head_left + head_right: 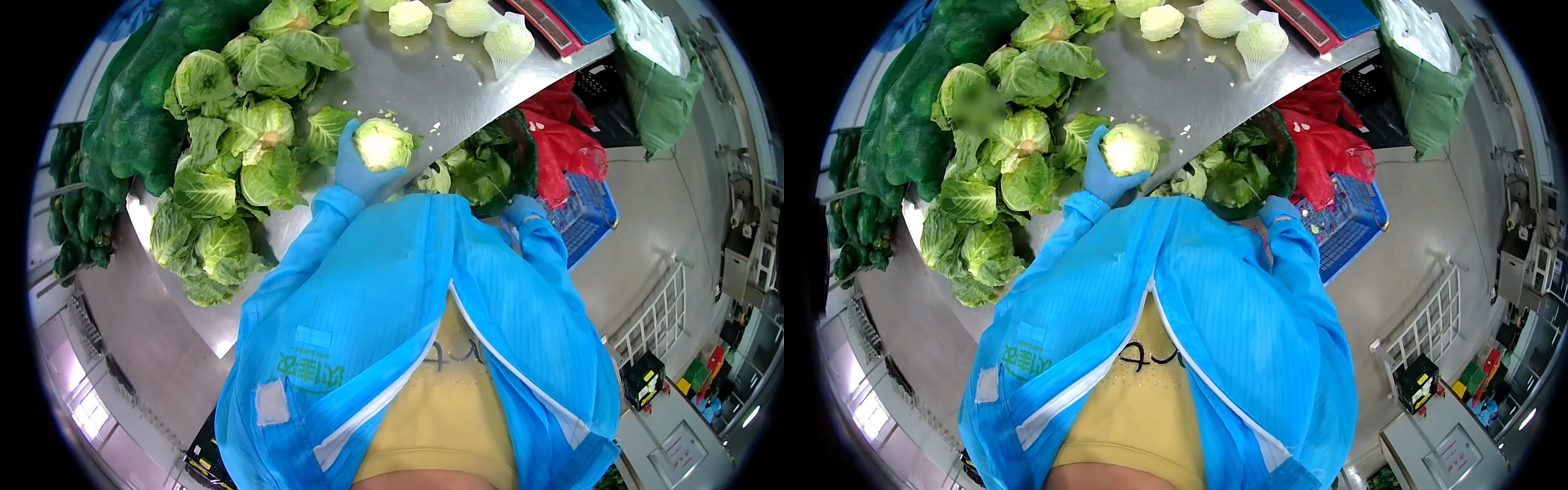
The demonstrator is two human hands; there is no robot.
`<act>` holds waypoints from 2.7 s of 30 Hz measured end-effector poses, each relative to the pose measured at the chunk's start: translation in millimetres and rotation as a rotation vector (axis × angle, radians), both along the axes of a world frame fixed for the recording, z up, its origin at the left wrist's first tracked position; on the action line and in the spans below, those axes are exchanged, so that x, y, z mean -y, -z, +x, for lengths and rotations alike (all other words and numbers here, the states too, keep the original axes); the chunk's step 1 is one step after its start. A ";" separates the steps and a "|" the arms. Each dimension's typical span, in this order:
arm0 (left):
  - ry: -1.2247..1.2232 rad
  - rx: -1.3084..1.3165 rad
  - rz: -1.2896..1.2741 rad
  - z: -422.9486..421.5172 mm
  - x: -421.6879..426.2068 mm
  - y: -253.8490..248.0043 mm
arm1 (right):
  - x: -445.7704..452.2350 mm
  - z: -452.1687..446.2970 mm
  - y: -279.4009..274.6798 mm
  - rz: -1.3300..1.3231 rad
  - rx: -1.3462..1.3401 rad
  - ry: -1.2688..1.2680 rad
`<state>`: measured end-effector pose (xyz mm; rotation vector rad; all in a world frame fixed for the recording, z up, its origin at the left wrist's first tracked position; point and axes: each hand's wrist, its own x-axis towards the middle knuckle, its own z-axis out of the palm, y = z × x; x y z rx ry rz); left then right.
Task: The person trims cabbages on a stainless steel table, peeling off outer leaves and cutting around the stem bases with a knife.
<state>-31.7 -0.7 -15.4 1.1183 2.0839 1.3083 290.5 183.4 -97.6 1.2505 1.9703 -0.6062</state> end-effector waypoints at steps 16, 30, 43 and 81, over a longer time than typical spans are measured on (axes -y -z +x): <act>0.196 0.156 -0.043 8.3 -11.0 13.8 | 45.6 -166.1 -93.9 0.037 -0.835 -0.112; 0.258 -0.044 0.081 1.2 -2.8 10.4 | 3.7 -166.6 -20.4 0.120 -0.748 0.373; 0.190 -0.127 -0.449 -8.9 -5.8 -33.5 | 14.6 -104.8 -54.3 0.625 -1.107 0.589; 0.021 -0.143 -0.269 -10.4 -26.4 -0.5 | 42.6 -173.4 -74.3 0.216 -1.208 0.478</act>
